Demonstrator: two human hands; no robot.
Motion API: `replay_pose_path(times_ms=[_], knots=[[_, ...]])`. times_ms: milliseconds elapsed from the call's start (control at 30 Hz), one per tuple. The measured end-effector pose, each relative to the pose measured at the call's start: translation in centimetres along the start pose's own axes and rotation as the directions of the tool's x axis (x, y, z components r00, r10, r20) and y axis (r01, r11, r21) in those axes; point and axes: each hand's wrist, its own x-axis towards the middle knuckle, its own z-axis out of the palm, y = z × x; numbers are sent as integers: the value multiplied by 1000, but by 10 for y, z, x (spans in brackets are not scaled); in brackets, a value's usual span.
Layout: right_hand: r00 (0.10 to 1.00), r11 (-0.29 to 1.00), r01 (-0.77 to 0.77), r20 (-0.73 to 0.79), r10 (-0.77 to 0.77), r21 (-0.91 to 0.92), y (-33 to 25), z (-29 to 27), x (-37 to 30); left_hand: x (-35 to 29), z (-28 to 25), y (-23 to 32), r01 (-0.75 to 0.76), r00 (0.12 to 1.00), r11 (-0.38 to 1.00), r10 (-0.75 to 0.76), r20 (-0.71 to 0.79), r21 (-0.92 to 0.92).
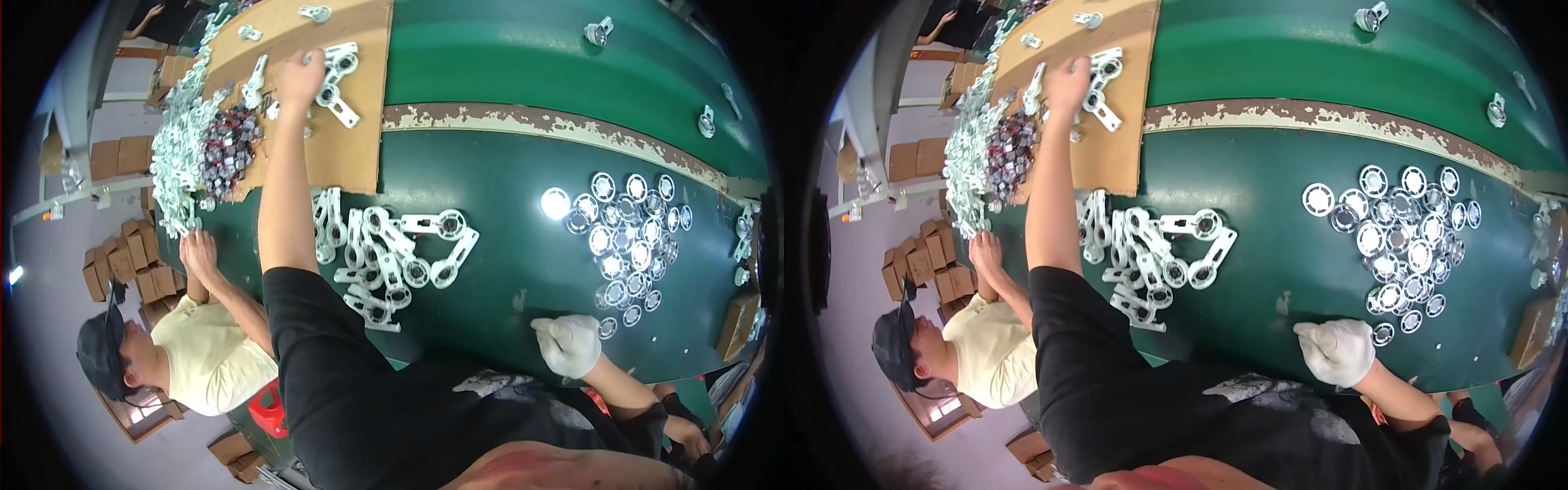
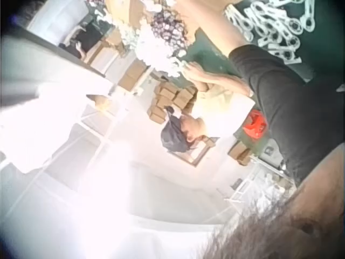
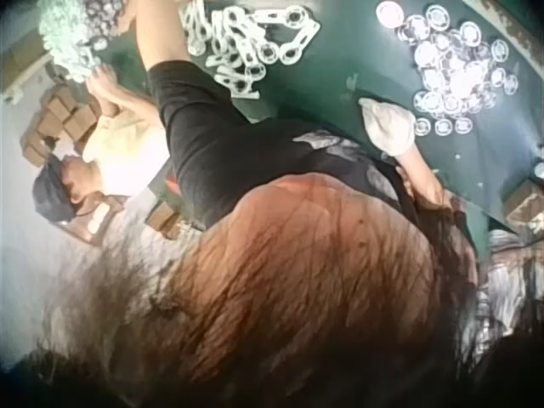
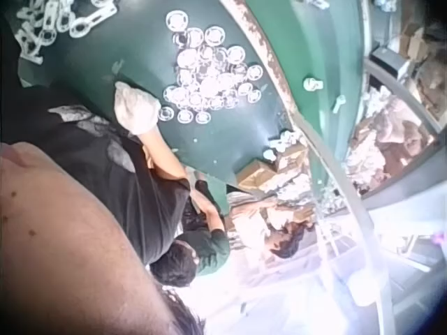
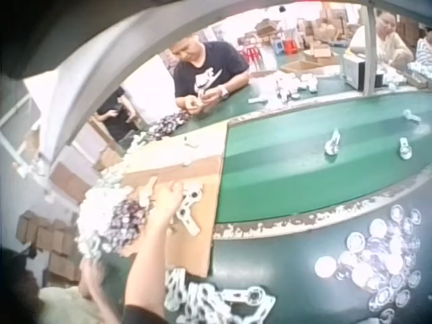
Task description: The person assembles small circular metal components into white plastic brackets by hand on an industrial assembly line.
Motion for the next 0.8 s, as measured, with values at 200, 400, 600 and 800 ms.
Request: replay_pose_path(times_ms=[200,400,600,800], knots=[[998,1000,-6,-66,8,29,-2,4,-3,-106,-26,-1,-17,993,1000,18,116,-8],[996,997,-15,-83,21,73,-5,6,-6,-176,-60,-8,-118,967,992,124,221,-41],[996,999,-37,-75,39,36,-2,4,-6,-144,-95,12,-176,849,979,205,486,-104],[997,993,-72,-6,72,-92,-3,-4,2,62,6,21,-325,909,932,354,-222,157]])
